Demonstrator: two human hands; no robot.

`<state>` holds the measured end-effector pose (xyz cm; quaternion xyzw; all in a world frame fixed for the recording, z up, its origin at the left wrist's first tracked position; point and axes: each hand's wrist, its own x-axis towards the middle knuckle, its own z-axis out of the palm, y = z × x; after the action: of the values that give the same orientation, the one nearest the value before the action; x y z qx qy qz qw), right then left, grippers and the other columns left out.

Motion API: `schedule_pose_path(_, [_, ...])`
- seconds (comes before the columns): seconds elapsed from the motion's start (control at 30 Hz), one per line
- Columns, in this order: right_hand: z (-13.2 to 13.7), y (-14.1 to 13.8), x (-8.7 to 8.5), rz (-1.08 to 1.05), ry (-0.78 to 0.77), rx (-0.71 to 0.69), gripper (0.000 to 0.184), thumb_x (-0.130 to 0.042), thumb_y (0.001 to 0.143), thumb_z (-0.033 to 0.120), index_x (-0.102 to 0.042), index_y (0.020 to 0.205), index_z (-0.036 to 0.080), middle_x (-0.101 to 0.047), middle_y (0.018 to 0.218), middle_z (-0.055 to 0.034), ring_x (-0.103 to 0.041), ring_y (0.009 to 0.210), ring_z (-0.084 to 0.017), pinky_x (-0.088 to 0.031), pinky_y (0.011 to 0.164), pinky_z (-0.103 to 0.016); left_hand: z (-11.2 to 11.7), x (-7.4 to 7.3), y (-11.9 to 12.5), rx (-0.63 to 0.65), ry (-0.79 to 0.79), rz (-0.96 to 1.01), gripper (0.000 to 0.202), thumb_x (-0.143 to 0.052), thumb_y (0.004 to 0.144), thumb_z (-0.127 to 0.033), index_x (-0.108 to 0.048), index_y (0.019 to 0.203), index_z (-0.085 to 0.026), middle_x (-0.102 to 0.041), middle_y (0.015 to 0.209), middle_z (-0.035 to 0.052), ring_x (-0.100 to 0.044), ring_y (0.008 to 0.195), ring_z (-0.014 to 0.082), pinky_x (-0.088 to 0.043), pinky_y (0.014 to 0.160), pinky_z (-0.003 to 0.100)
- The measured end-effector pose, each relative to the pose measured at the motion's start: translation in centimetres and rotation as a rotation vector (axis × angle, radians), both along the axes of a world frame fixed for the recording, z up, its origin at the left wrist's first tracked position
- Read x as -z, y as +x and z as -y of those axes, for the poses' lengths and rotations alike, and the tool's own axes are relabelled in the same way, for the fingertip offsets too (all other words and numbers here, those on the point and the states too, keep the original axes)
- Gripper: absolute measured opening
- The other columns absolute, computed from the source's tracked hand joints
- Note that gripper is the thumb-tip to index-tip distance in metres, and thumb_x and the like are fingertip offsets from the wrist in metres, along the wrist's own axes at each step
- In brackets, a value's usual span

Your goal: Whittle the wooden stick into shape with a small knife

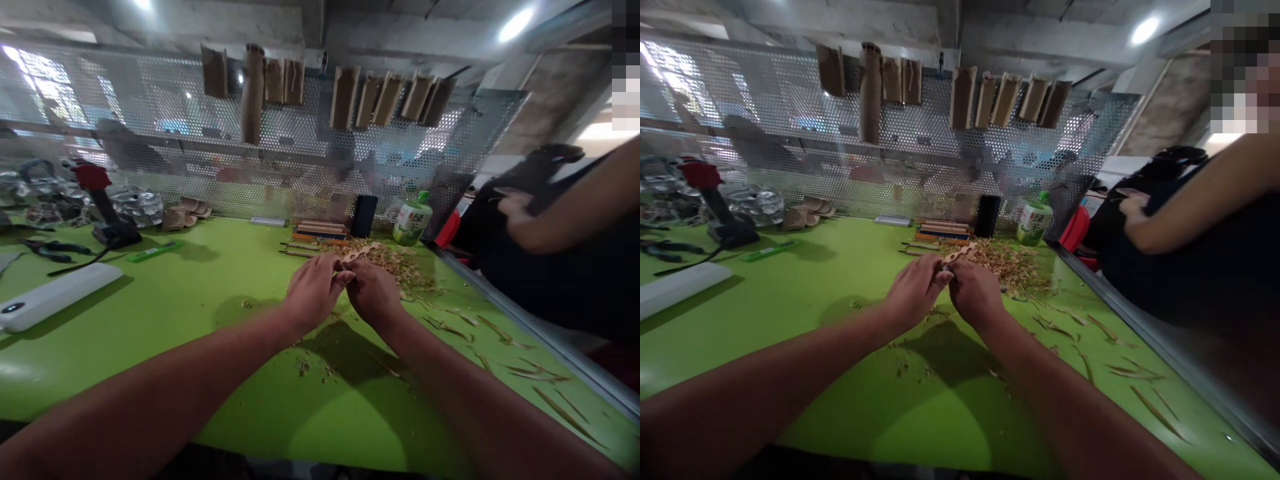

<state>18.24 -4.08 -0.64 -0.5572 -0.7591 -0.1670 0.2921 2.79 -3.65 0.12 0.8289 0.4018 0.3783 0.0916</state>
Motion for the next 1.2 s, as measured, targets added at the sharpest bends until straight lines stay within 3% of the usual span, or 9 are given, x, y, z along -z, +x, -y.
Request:
schedule_pose_path(0.17, [0.1,-0.1,0.1,-0.005,-0.053,0.012,0.036,-0.037,0.091,0.033,-0.067,0.08,0.018,-0.068,0.073,-0.0083,-0.06,0.066,-0.019,-0.035,0.057,-0.028,0.5,0.0,0.3,-0.045,-0.057,-0.002,0.04,-0.032,0.094,-0.054,-0.051,0.095,-0.019,-0.062,0.086,0.0075,-0.057,0.086,0.0239,-0.041,0.076,0.035])
schedule_pose_path(0.73, [0.4,0.2,0.1,-0.038,0.0,-0.036,0.037,-0.037,0.089,0.032,-0.065,0.07,0.018,-0.064,0.065,-0.0067,-0.055,0.059,-0.016,-0.031,0.054,-0.026,1.1,0.4,0.6,-0.099,-0.016,-0.002,0.044,-0.029,0.093,-0.058,-0.051,0.093,-0.02,-0.063,0.085,0.0057,-0.058,0.08,0.0221,-0.04,0.07,0.033])
schedule_pose_path(1.0, [0.1,0.2,0.1,-0.048,0.013,-0.075,0.038,-0.037,0.09,0.035,-0.065,0.071,0.018,-0.065,0.065,-0.0071,-0.056,0.06,-0.017,-0.032,0.055,-0.026,1.5,0.3,0.7,-0.131,-0.005,0.004,0.046,-0.027,0.094,-0.056,-0.053,0.097,-0.019,-0.065,0.09,0.0068,-0.059,0.085,0.023,-0.041,0.074,0.034])
schedule_pose_path(1.2, [0.5,-0.3,-0.5,0.02,-0.041,-0.009,0.036,-0.036,0.09,0.03,-0.065,0.072,0.018,-0.067,0.068,-0.0073,-0.058,0.061,-0.017,-0.032,0.056,-0.027,1.7,0.2,0.6,-0.159,-0.034,-0.023,0.046,-0.025,0.095,-0.055,-0.053,0.099,-0.019,-0.065,0.089,0.0074,-0.059,0.083,0.0228,-0.04,0.072,0.033])
